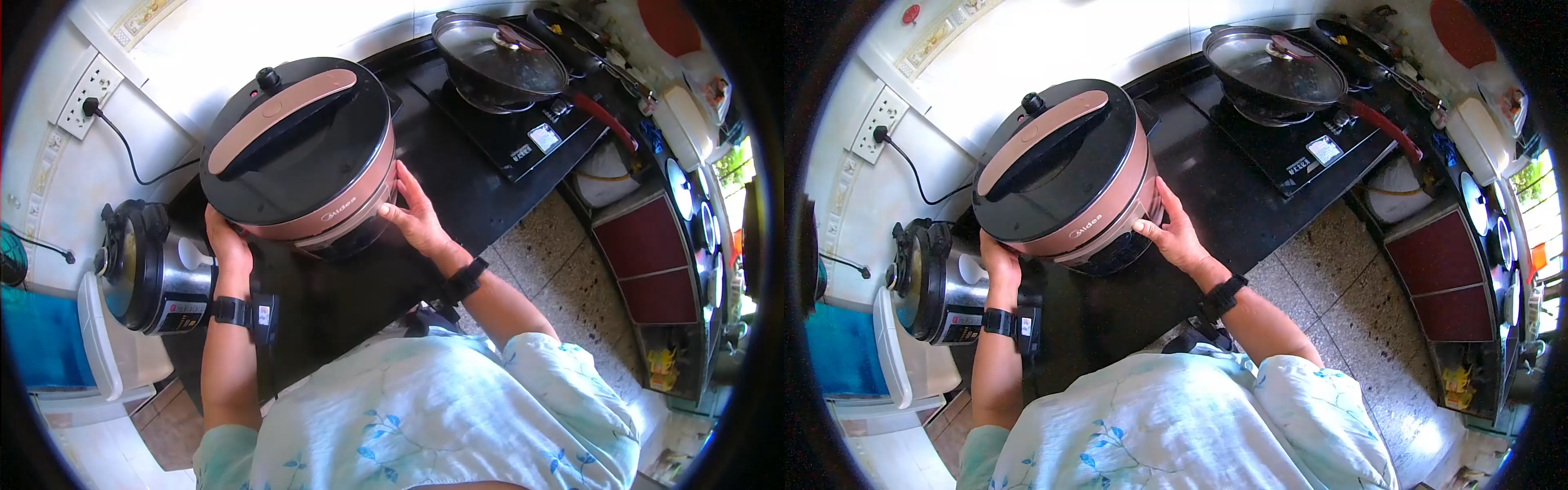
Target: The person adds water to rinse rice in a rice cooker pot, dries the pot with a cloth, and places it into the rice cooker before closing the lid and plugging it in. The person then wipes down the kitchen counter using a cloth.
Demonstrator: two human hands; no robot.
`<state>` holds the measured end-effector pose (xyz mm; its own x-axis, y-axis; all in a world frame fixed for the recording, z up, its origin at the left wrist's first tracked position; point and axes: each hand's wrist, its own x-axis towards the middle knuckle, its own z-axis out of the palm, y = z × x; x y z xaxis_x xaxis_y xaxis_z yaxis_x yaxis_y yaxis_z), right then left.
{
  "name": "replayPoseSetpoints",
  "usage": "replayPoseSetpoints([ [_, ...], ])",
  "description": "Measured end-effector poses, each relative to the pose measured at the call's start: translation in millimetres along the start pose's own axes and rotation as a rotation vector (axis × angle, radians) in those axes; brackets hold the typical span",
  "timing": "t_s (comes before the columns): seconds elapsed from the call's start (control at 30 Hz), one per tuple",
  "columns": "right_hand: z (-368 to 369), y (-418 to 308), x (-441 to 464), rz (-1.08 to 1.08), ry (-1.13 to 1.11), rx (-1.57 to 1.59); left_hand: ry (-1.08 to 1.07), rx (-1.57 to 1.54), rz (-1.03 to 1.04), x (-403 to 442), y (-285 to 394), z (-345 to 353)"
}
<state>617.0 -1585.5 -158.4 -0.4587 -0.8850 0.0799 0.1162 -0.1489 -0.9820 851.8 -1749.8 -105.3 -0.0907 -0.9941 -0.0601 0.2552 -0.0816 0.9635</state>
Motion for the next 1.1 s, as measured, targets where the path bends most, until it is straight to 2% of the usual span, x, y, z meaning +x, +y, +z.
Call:
replayPoseSetpoints([
  [0.07,0.4,-2.4,0.1,-0.057,-0.037,0.058,-0.006,-0.007,-0.016,2.0,-2.0,0.0],
  [0.13,-2.9,-3.8,1.8,-0.053,-0.034,0.012,0.086,-0.038,-0.016,6.8,-9.2,-3.7],
  [0.17,-5.4,-7.8,-1.1,-0.048,-0.035,-0.031,0.028,0.009,0.039,9.2,-10.8,-5.0],
  [0.2,-5.4,-11.1,-10.7,-0.026,0.057,-0.057,-0.024,0.028,0.039,15.1,-13.9,-9.2],
  [0.3,-29.2,-15.9,-58.7,0.070,0.089,-0.010,-0.018,0.148,0.059,4.4,-3.4,-4.0],
  [0.37,-66.4,-22.1,-107.0,0.203,-0.046,-0.085,0.025,0.171,0.047,0.9,-1.2,-4.6],
  [0.4,-81.1,-24.8,-133.4,0.281,-0.008,-0.175,0.089,0.181,0.059,-8.1,4.0,-1.0],
  [0.5,-139.1,-1.6,-198.2,0.480,0.157,-0.064,0.035,0.149,0.091,-23.8,-14.2,-30.0],
  [0.6,-169.9,5.9,-238.6,0.450,0.281,-0.134,-0.026,0.242,0.063,-61.6,-42.2,-72.4],
  [0.67,-185.8,9.6,-255.6,0.476,0.385,-0.089,0.000,0.287,-0.053,-99.4,-54.1,-92.5],
  [0.8,-210.9,20.1,-261.9,0.552,0.417,-0.110,0.003,0.290,-0.105,-170.1,-79.2,-102.2],
  [0.87,-234.7,33.9,-270.9,0.508,0.383,-0.061,-0.003,0.276,-0.100,-193.4,-87.9,-85.0],
  [0.93,-252.4,28.3,-281.4,0.513,0.320,-0.115,-0.185,0.255,-0.122,-213.8,-99.5,-60.8],
  [1.0,-248.5,-9.8,-280.1,0.648,0.363,-0.090,-0.356,0.157,-0.227,-236.0,-111.3,-14.9],
  [1.03,-262.3,-16.4,-287.1,0.611,0.209,-0.135,-0.495,0.234,-0.251,-244.6,-119.4,14.9],
  [1.07,-264.5,-26.5,-287.4,0.593,0.097,-0.310,-0.567,0.329,-0.318,-260.1,-118.9,57.4],
  [1.1,-256.2,-51.9,-278.3,0.552,-0.036,-0.523,-0.714,0.368,-0.299,-272.9,-129.1,92.9],
])
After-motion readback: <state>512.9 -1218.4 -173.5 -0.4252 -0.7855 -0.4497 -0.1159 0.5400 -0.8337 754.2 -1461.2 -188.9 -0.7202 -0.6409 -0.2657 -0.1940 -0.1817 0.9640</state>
